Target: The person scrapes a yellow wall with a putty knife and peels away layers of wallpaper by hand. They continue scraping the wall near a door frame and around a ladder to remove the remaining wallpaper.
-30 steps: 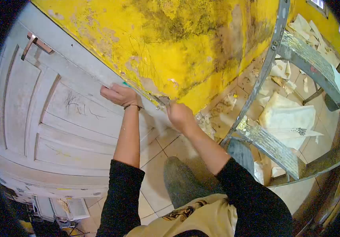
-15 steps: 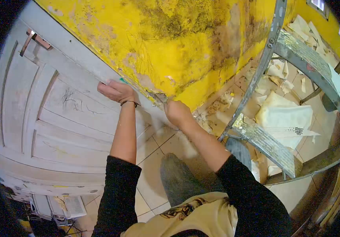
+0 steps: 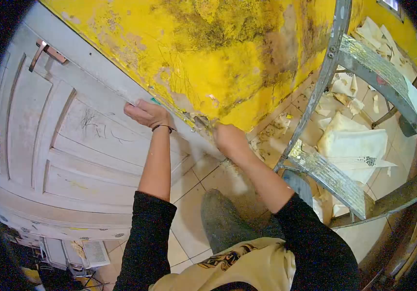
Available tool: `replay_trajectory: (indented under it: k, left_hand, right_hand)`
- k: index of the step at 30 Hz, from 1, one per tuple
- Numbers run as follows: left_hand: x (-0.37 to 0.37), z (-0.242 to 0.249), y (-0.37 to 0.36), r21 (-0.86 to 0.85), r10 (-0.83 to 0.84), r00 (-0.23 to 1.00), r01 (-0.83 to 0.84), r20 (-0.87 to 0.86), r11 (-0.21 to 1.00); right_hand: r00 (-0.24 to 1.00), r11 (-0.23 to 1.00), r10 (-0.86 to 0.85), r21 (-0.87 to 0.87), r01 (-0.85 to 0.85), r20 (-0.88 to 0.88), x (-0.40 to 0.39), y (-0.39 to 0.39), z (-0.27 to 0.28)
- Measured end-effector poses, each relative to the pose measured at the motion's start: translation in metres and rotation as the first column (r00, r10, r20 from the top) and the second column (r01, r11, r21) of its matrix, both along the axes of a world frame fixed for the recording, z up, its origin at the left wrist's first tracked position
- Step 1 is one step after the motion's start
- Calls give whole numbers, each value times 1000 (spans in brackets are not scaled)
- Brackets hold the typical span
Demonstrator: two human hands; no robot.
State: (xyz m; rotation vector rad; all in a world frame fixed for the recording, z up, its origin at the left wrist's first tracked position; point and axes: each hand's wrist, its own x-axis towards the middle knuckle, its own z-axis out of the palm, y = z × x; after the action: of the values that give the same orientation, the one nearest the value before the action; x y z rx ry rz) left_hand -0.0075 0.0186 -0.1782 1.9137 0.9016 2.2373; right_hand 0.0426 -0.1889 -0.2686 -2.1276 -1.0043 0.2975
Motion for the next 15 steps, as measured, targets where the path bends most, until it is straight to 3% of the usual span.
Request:
replay_trajectory:
  k: [9,13,15]
  left_hand:
    - [3,0,3,27,-14,1000,14,22,1000]
    - [2,-2,4,-44,-5,1000,6,28,999]
    - [1,-3,2,14,-3,1000,3,5,1000]
  right_hand:
    - [995,999,42,-34,-39,95,10,7,-7]
    - [994,997,19,-81,-11,108,11,-8,-4]
    - [993,993,15,-115,-1,119,17,8,-9]
